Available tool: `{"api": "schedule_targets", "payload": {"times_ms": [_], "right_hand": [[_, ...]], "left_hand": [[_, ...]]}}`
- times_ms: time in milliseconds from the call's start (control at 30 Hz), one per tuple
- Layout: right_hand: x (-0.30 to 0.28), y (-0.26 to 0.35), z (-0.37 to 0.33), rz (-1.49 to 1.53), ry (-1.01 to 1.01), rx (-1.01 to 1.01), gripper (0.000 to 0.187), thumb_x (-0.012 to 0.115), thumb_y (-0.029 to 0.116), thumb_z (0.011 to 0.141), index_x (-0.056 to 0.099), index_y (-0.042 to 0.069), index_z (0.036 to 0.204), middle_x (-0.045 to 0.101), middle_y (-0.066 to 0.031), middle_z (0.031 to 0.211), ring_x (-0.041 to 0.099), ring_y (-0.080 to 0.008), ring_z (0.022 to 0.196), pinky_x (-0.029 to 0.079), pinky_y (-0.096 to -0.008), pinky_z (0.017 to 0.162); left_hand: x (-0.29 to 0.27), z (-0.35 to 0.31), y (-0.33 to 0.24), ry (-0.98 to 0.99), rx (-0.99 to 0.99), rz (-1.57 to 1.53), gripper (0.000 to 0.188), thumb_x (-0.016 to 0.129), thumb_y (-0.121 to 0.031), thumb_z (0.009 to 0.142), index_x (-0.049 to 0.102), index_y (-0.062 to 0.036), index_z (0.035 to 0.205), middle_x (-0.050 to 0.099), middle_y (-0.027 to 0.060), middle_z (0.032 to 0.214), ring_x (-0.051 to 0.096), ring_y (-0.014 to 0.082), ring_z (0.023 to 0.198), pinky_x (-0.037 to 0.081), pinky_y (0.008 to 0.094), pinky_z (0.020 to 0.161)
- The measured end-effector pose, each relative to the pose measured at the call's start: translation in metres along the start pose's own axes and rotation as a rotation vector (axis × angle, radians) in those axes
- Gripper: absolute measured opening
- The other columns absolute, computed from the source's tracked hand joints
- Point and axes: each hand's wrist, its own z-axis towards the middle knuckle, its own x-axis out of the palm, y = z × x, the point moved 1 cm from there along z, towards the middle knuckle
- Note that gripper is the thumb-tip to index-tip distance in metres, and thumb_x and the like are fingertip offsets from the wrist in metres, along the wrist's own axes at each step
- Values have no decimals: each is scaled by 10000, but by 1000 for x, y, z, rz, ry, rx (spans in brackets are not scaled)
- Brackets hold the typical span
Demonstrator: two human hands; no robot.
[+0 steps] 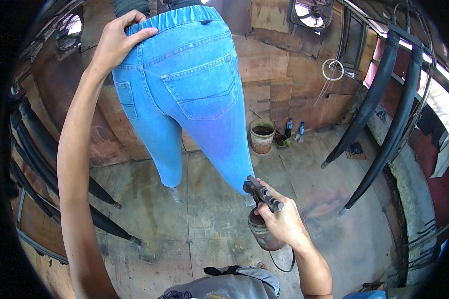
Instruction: The person pours dark liquid from a bucket into a spray gun container, then sprays a pair of light blue jeans hanging on a rack. The person refills the spray gun, adds water from a bottle into the bucket, and stirs the mixture with a stick.
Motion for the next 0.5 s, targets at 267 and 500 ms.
{"api": "schedule_targets", "payload": {"times_ms": [267, 500], "right_hand": [[-47, 68, -28, 283, -309, -352, 610, 547, 75, 943, 426, -47, 1529, 725, -115, 865, 548, -70, 626, 448, -240, 602], [-46, 33, -32, 229, -119, -157, 610, 544, -23, 876, 510, -49, 1484, 685, -39, 915, 601, -85, 753, 518, -258, 760]], "left_hand": [[-3, 9, -12, 64, -89, 38, 360, 810, -355, 892, 675, -23, 922, 639, 48, 771, 584, 115, 727, 478, 294, 694], [-8, 15, -28, 45, -107, 111, 419, 817, -417, 867, 686, -22, 911, 677, 88, 781, 645, 176, 730, 503, 342, 709]]}}
